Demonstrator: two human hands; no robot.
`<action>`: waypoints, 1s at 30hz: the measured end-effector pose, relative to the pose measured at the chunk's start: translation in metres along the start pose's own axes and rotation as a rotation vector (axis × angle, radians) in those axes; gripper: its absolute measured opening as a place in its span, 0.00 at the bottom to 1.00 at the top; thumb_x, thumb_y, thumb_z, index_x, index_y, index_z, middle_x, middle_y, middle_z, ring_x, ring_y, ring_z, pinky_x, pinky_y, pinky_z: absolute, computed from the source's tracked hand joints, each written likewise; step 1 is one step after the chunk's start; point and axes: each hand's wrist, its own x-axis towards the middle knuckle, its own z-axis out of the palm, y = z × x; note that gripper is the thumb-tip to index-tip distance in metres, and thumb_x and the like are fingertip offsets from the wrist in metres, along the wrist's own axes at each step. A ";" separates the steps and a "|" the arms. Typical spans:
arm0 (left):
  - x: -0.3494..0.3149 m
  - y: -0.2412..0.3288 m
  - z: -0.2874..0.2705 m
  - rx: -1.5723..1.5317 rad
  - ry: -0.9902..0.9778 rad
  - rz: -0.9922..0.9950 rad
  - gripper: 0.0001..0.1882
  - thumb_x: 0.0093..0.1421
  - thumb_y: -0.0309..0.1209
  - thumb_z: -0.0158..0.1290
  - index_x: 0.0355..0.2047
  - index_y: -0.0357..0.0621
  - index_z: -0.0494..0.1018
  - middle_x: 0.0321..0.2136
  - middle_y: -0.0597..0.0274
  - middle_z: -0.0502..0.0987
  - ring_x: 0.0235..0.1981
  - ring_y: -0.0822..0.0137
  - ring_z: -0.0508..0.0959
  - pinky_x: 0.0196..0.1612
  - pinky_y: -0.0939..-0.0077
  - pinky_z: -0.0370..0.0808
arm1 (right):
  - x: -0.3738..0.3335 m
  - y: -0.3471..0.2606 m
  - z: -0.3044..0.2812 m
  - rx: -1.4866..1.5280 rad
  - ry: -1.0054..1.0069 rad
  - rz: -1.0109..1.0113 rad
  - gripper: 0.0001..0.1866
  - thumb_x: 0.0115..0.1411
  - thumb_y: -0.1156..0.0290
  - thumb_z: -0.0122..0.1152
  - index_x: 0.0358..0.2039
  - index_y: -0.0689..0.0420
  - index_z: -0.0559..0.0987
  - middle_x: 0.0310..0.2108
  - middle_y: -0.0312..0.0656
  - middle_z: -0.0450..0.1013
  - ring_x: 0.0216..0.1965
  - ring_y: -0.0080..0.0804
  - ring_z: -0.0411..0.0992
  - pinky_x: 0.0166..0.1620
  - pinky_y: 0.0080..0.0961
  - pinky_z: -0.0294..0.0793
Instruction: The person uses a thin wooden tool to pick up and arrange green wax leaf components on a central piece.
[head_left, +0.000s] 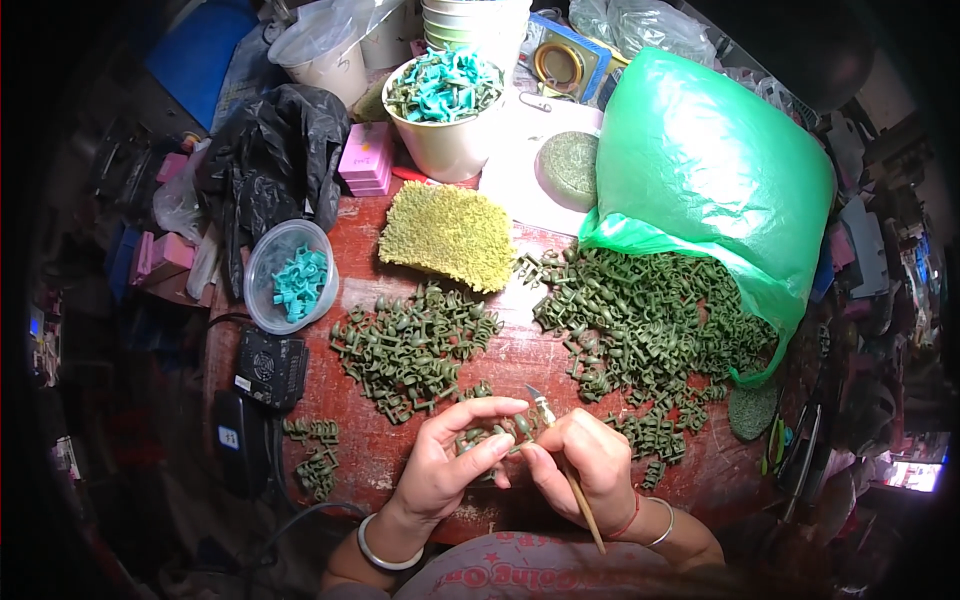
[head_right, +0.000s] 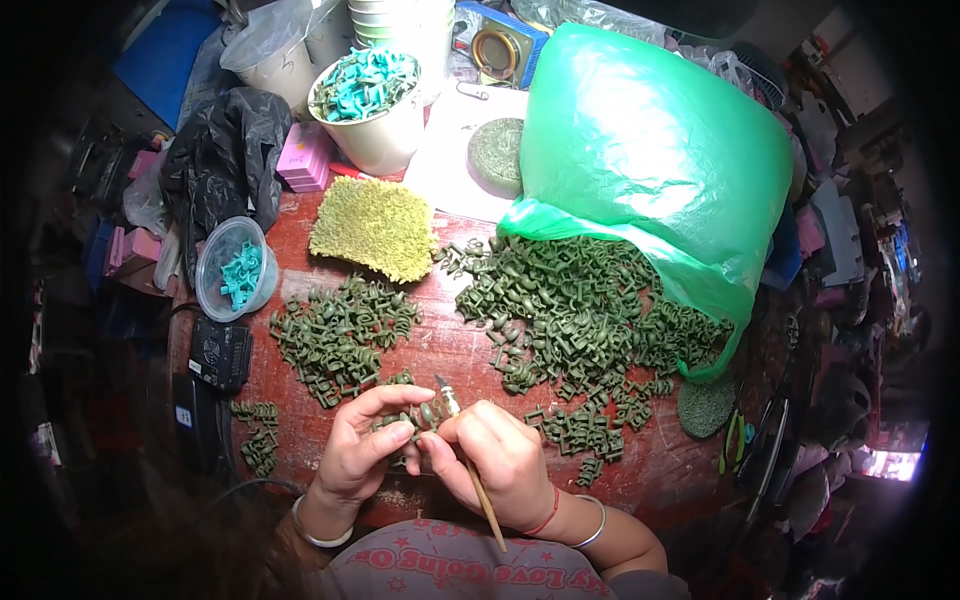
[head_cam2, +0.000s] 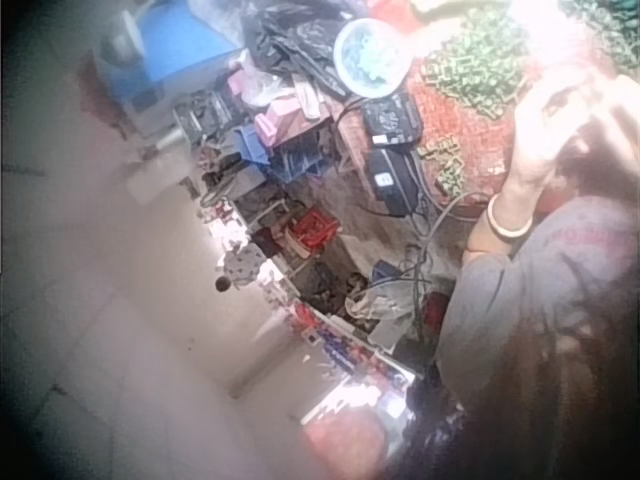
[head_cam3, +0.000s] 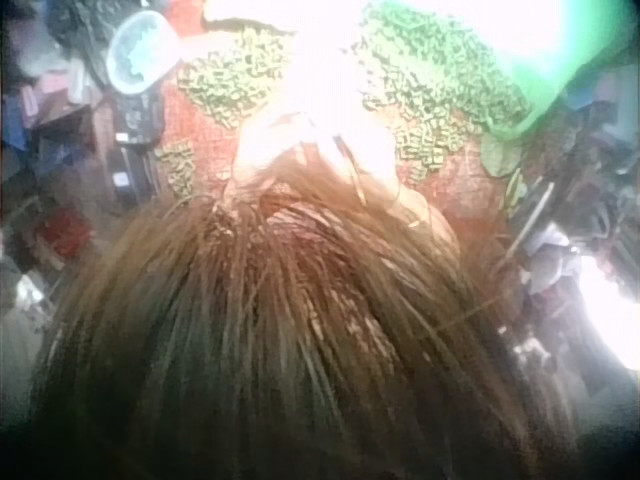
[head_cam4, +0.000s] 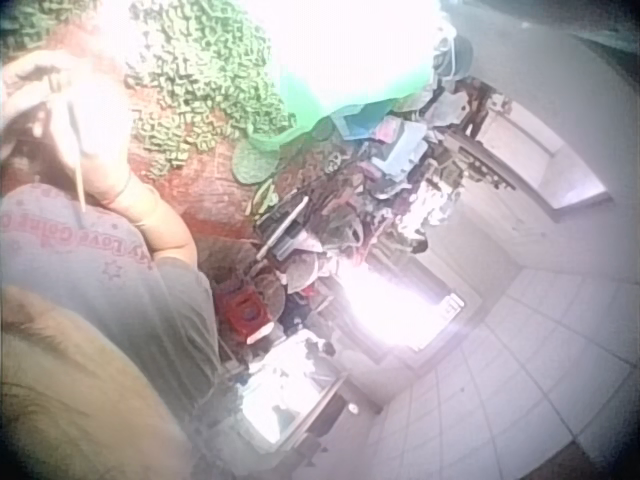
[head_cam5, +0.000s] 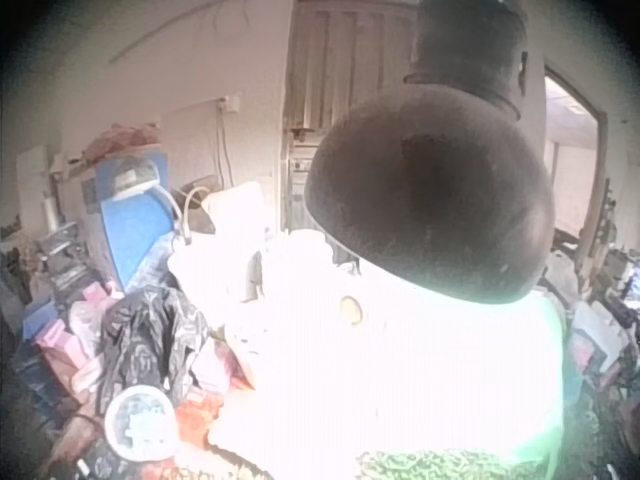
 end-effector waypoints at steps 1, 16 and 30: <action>0.000 0.000 0.001 0.000 0.001 0.000 0.20 0.63 0.24 0.52 0.55 0.29 0.69 0.42 0.51 0.78 0.31 0.70 0.79 0.31 0.79 0.79 | -0.001 0.001 0.001 0.009 0.003 -0.005 0.07 0.54 0.77 0.68 0.26 0.60 0.76 0.21 0.41 0.70 0.20 0.36 0.70 0.23 0.30 0.70; 0.000 -0.001 -0.001 -0.139 0.015 -0.028 0.18 0.66 0.27 0.47 0.52 0.27 0.71 0.37 0.51 0.79 0.30 0.68 0.80 0.30 0.79 0.80 | -0.002 0.001 0.001 -0.047 0.047 -0.049 0.07 0.53 0.78 0.68 0.27 0.59 0.76 0.21 0.40 0.70 0.20 0.35 0.70 0.23 0.30 0.69; 0.002 -0.005 -0.004 0.045 0.000 0.065 0.18 0.63 0.23 0.53 0.53 0.31 0.70 0.40 0.53 0.78 0.35 0.69 0.80 0.32 0.79 0.81 | -0.002 0.006 0.000 0.018 0.005 0.003 0.06 0.54 0.78 0.67 0.26 0.60 0.76 0.21 0.41 0.70 0.20 0.37 0.70 0.23 0.31 0.69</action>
